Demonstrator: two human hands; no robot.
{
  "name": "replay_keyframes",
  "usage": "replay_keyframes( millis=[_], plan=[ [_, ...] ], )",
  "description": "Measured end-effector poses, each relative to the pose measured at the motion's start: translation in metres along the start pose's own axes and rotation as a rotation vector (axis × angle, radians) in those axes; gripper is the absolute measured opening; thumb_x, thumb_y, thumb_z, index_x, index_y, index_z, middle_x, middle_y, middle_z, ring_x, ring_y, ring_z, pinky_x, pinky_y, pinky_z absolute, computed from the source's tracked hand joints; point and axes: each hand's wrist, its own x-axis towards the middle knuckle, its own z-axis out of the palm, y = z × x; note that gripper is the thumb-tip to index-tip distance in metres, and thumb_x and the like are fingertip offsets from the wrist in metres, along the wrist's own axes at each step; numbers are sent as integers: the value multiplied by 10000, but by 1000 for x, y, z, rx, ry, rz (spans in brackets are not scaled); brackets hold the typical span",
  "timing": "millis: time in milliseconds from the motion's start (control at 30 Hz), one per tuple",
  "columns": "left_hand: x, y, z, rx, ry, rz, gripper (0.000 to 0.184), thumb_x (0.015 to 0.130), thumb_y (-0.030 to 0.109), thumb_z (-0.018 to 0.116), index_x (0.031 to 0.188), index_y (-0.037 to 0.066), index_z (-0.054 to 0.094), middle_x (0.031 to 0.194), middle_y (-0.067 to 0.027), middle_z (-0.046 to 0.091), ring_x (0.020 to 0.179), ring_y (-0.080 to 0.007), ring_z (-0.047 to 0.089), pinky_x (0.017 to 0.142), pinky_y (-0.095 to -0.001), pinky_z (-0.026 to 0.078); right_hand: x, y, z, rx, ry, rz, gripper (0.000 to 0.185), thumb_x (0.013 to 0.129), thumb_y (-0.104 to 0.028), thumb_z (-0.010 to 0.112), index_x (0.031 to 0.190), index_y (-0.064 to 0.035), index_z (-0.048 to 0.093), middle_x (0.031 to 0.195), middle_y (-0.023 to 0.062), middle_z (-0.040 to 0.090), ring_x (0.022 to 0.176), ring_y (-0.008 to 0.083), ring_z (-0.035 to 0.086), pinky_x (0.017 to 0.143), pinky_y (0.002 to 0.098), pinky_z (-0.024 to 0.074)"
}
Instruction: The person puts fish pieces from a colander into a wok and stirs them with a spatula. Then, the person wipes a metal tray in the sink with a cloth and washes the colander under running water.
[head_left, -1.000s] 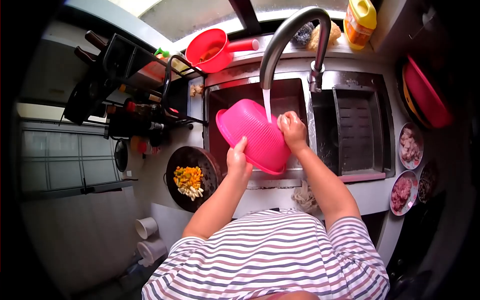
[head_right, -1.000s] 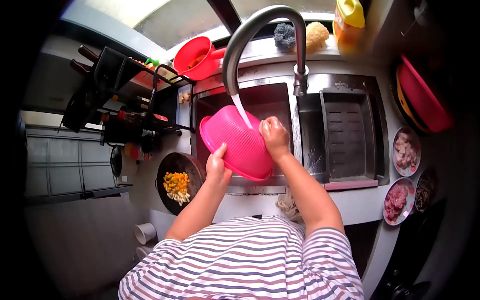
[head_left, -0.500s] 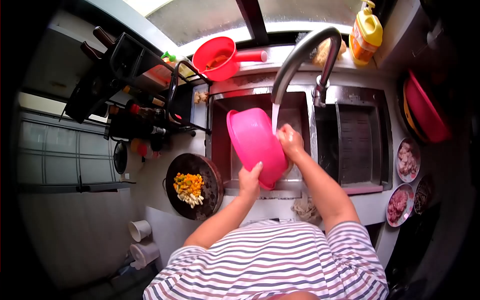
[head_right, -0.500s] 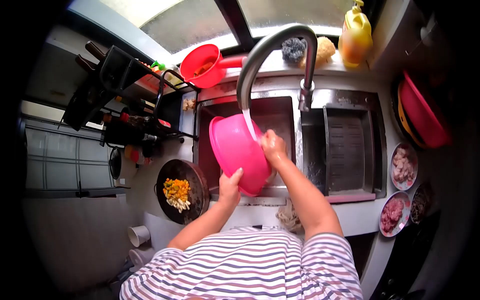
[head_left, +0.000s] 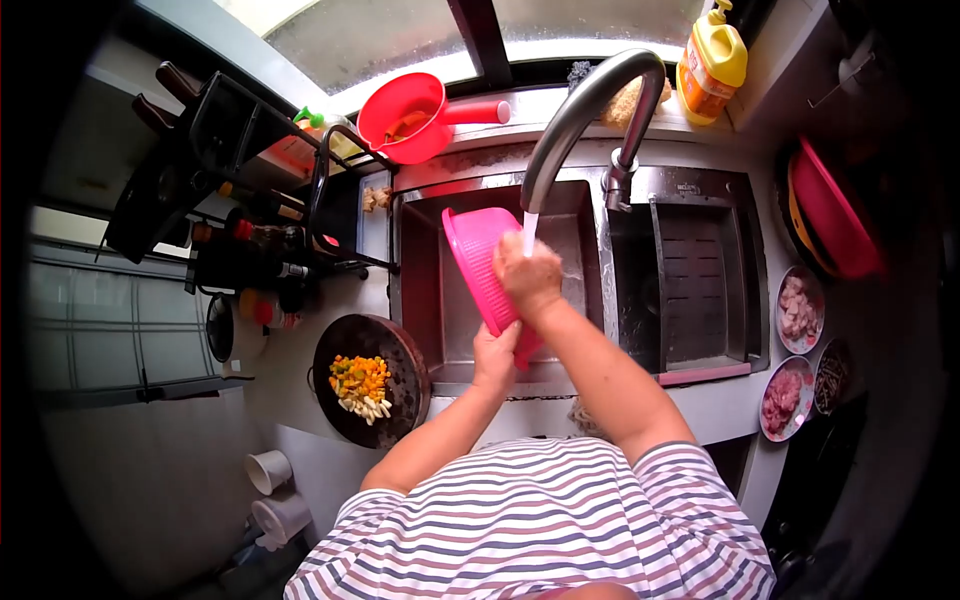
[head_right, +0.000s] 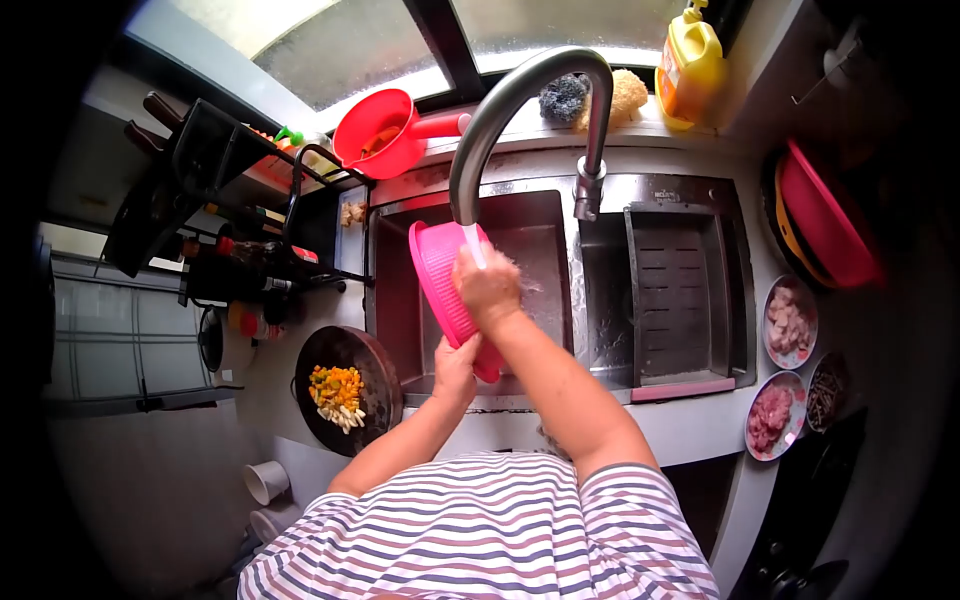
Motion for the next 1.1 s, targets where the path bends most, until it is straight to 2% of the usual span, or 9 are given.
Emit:
replay_keyframes(
  millis=[133, 333, 433, 467, 533, 733, 867, 1000, 1100],
  plan=[
    [-8, 18, -3, -249, -32, 127, 312, 833, 22, 530, 1142, 1, 497, 1074, -107, 578, 1003, -223, 553, 906, -353, 429, 13, 64, -1, 95, -427, 583, 224, 783, -257, 494, 859, -62, 574, 780, 203, 618, 795, 365, 603, 688, 434, 479],
    [11, 50, -47, -623, 115, -158, 397, 866, 187, 545, 1196, -14, 448, 1168, -151, 521, 1086, -286, 501, 955, -435, 394, -32, 114, -18, 855, -169, 734, 146, 812, -159, 577, 793, -19, 543, 686, 13, 547, 638, 72, 504, 578, 231, 431],
    [-2, 60, -38, -579, 82, -116, 427, 861, 228, 558, 1206, 5, 444, 1183, -132, 516, 1097, -268, 492, 957, -436, 390, -38, 90, -33, 878, -48, 527, 98, 827, -117, 541, 781, -39, 504, 663, -1, 515, 579, 69, 492, 530, 221, 422],
    [-12, 58, -28, -471, 148, -130, 423, 862, 215, 557, 1209, 4, 437, 1179, -126, 514, 1097, -256, 490, 956, -418, 394, -32, 56, -60, 1137, -265, 789, 68, 834, -102, 518, 797, -51, 494, 663, 3, 518, 525, 86, 489, 491, 242, 430],
    [-10, 32, -18, -438, 134, -96, 367, 822, 147, 603, 1145, 14, 491, 1120, -109, 548, 1039, -234, 528, 928, -389, 416, -41, 26, -54, 394, -122, 16, 101, 808, -157, 561, 828, -71, 512, 649, 96, 573, 521, 239, 575, 509, 344, 469],
    [-16, 34, -7, -274, 158, 98, 278, 831, 63, 553, 1093, -22, 516, 1068, -93, 569, 964, -201, 556, 856, -319, 442, -37, -20, -27, 217, -75, -384, 130, 697, -109, 572, 674, -111, 444, 587, 48, 433, 544, 209, 513, 453, 330, 426],
    [-11, 31, -22, -259, 85, 105, 321, 809, 10, 540, 1124, -30, 495, 1081, -114, 567, 966, -215, 555, 874, -338, 433, -9, 18, 16, 166, -129, 145, 141, 826, -220, 489, 750, -101, 494, 616, 131, 582, 512, 302, 589, 460, 409, 479],
    [-15, 32, -28, -186, 39, 151, 328, 805, 1, 539, 1128, -33, 496, 1084, -120, 571, 984, -228, 553, 893, -345, 422, -33, 65, 44, 327, -438, 522, 235, 798, -272, 512, 896, -60, 542, 748, 194, 603, 744, 392, 592, 693, 473, 462],
    [-16, 34, -24, -175, 18, 154, 336, 806, -2, 537, 1138, -27, 490, 1092, -116, 567, 993, -222, 550, 897, -339, 419, -34, 77, 31, 642, -297, 529, 261, 776, -241, 526, 956, -54, 554, 768, 189, 596, 739, 360, 598, 643, 451, 481]
  ],
)
